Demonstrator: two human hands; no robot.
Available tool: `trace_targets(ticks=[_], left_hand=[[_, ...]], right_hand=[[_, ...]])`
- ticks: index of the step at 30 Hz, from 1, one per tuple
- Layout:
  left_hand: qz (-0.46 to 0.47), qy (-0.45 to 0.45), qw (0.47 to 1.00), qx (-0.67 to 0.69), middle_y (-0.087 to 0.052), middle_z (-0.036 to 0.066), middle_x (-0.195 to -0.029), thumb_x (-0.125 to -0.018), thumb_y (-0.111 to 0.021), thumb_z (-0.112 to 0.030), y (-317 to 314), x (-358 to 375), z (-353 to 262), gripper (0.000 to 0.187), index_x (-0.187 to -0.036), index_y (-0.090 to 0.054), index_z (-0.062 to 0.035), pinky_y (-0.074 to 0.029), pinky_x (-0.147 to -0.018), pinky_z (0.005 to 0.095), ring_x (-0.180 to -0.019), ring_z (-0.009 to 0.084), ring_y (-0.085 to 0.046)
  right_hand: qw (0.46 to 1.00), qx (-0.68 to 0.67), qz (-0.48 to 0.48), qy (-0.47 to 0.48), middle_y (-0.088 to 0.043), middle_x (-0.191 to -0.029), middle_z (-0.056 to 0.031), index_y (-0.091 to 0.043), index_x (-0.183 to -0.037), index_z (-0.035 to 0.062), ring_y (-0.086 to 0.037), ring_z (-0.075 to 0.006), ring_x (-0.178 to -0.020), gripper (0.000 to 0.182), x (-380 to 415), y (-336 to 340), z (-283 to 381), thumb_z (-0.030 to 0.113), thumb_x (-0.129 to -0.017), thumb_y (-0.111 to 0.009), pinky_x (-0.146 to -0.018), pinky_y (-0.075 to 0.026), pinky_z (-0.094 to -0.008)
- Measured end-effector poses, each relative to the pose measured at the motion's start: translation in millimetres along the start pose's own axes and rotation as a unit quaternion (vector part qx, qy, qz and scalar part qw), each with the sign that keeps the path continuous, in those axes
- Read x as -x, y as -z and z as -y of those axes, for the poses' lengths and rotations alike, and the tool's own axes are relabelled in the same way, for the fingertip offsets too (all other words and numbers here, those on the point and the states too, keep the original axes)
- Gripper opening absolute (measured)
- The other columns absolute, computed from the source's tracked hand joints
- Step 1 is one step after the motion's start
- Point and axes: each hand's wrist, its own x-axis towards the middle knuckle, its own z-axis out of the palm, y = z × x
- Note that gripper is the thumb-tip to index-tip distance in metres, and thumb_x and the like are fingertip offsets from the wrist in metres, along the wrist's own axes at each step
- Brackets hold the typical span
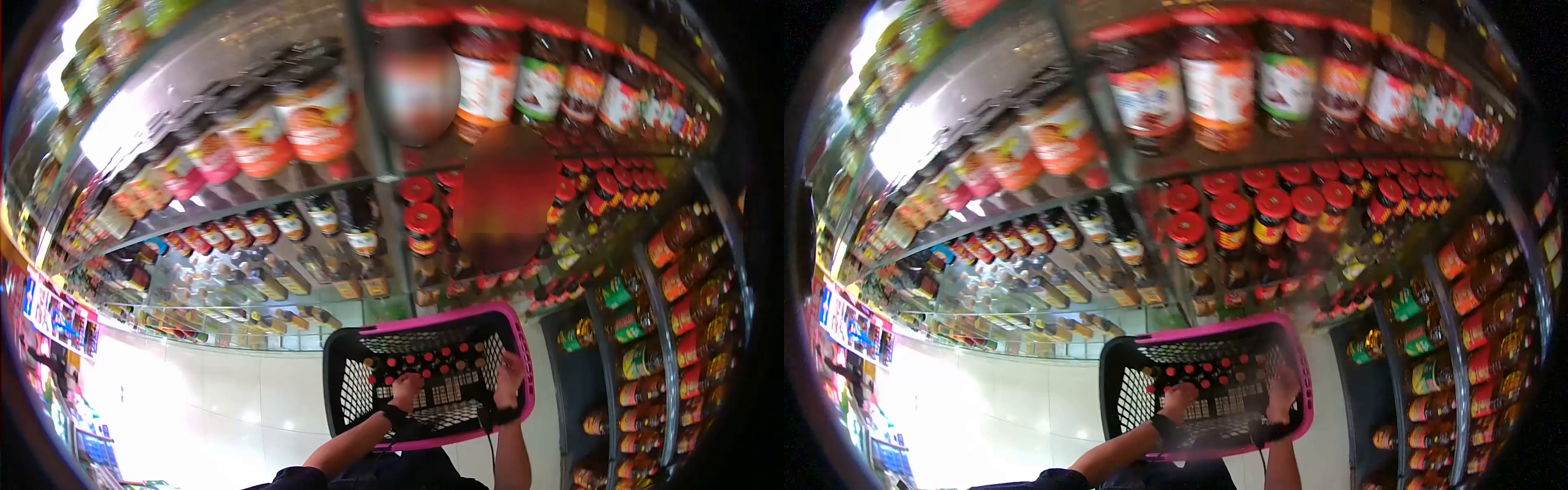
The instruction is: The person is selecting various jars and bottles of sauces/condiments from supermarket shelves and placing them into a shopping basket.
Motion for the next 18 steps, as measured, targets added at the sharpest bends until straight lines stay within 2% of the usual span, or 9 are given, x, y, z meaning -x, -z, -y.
trace_targets(ticks=[1,2,4,6,8,11,15,16,18], left_hand=[[0.003,-0.012,1.000,0.010,-0.063,0.006,-0.084,-0.082,-0.053,-0.015,2.8,4.5,-8.0,0.017,-0.095,-0.059,-0.0051,-0.045,-0.057,0.0288,-0.075,0.0182,-0.061],[0.021,-0.010,1.000,-0.014,-0.064,0.006,-0.085,-0.083,-0.052,-0.014,7.1,9.4,-17.2,0.017,-0.095,-0.059,-0.0054,-0.045,-0.057,0.0288,-0.075,0.0180,-0.061],[0.020,-0.027,0.995,-0.089,-0.064,0.007,-0.089,-0.084,-0.052,-0.015,10.8,29.9,-29.4,0.016,-0.095,-0.059,-0.0057,-0.044,-0.058,0.0290,-0.076,0.0169,-0.061],[0.017,-0.039,0.997,-0.059,-0.064,0.006,-0.088,-0.084,-0.053,-0.015,19.7,49.7,-42.7,0.015,-0.094,-0.059,-0.0055,-0.044,-0.058,0.0288,-0.075,0.0165,-0.061],[0.052,-0.039,0.998,0.009,-0.064,0.007,-0.086,-0.084,-0.053,-0.016,44.5,57.2,-63.3,0.016,-0.095,-0.057,-0.0044,-0.043,-0.055,0.0259,-0.069,0.0138,-0.059],[-0.005,-0.053,0.997,-0.051,-0.063,0.006,-0.082,-0.085,-0.052,-0.014,62.6,83.6,-91.6,0.016,-0.096,-0.056,-0.0040,-0.042,-0.054,0.0234,-0.064,0.0114,-0.056],[-0.026,-0.058,0.997,-0.054,-0.059,0.003,-0.074,-0.082,-0.052,-0.009,97.8,121.7,-129.2,0.012,-0.090,-0.058,-0.0009,-0.042,-0.054,0.0234,-0.062,0.0107,-0.054],[-0.013,-0.099,0.994,-0.038,-0.060,0.005,-0.076,-0.082,-0.052,-0.008,110.5,118.6,-129.1,0.014,-0.092,-0.057,0.0003,-0.043,-0.057,0.0237,-0.064,0.0115,-0.054],[-0.022,-0.100,0.995,-0.015,-0.060,0.005,-0.077,-0.081,-0.052,-0.008,132.6,120.5,-141.0,0.015,-0.093,-0.057,0.0005,-0.044,-0.059,0.0242,-0.066,0.0120,-0.054]], right_hand=[[0.999,0.031,-0.040,0.020,-0.058,-0.085,-0.0052,-0.058,-0.087,0.0000,-0.053,-0.0152,-0.083,0.030,22.0,12.9,5.9,-0.011,-0.063,-0.044,-0.078,-0.042,-0.0268],[0.999,0.018,-0.033,0.025,-0.056,-0.082,-0.0039,-0.056,-0.084,0.0002,-0.052,-0.0145,-0.080,0.024,30.4,-1.2,28.6,-0.010,-0.065,-0.044,-0.076,-0.041,-0.0266],[0.999,0.001,-0.032,0.001,-0.052,-0.077,-0.0014,-0.054,-0.080,0.0011,-0.048,-0.0126,-0.075,0.016,63.3,3.4,14.0,-0.008,-0.071,-0.043,-0.071,-0.039,-0.0249],[1.000,0.006,-0.019,-0.007,-0.050,-0.076,-0.0005,-0.053,-0.080,0.0016,-0.047,-0.0116,-0.073,0.015,98.0,4.4,0.0,-0.007,-0.074,-0.042,-0.068,-0.038,-0.0241],[0.996,0.027,-0.021,-0.082,-0.049,-0.073,0.0006,-0.054,-0.082,0.0034,-0.044,-0.0091,-0.068,0.019,128.6,-0.3,-13.3,-0.006,-0.076,-0.039,-0.063,-0.035,-0.0230],[0.995,0.007,-0.053,-0.083,-0.049,-0.073,-0.0002,-0.056,-0.081,0.0034,-0.044,-0.0111,-0.070,0.020,179.6,-32.9,17.8,-0.005,-0.071,-0.041,-0.065,-0.035,-0.0244],[0.981,-0.024,-0.035,-0.188,-0.050,-0.073,0.0001,-0.056,-0.083,0.0059,-0.041,-0.0069,-0.060,0.017,237.9,-60.1,28.4,-0.002,-0.074,-0.044,-0.049,-0.031,-0.0204],[0.978,-0.069,-0.030,-0.193,-0.050,-0.072,0.0015,-0.057,-0.082,0.0075,-0.039,-0.0045,-0.054,0.019,249.7,-70.0,29.2,-0.003,-0.073,-0.044,-0.043,-0.026,-0.0176],[0.983,-0.048,-0.009,-0.179,-0.050,-0.072,0.0022,-0.057,-0.081,0.0083,-0.039,-0.0041,-0.053,0.018,267.8,-87.6,40.5,-0.003,-0.074,-0.045,-0.043,-0.026,-0.0176]])
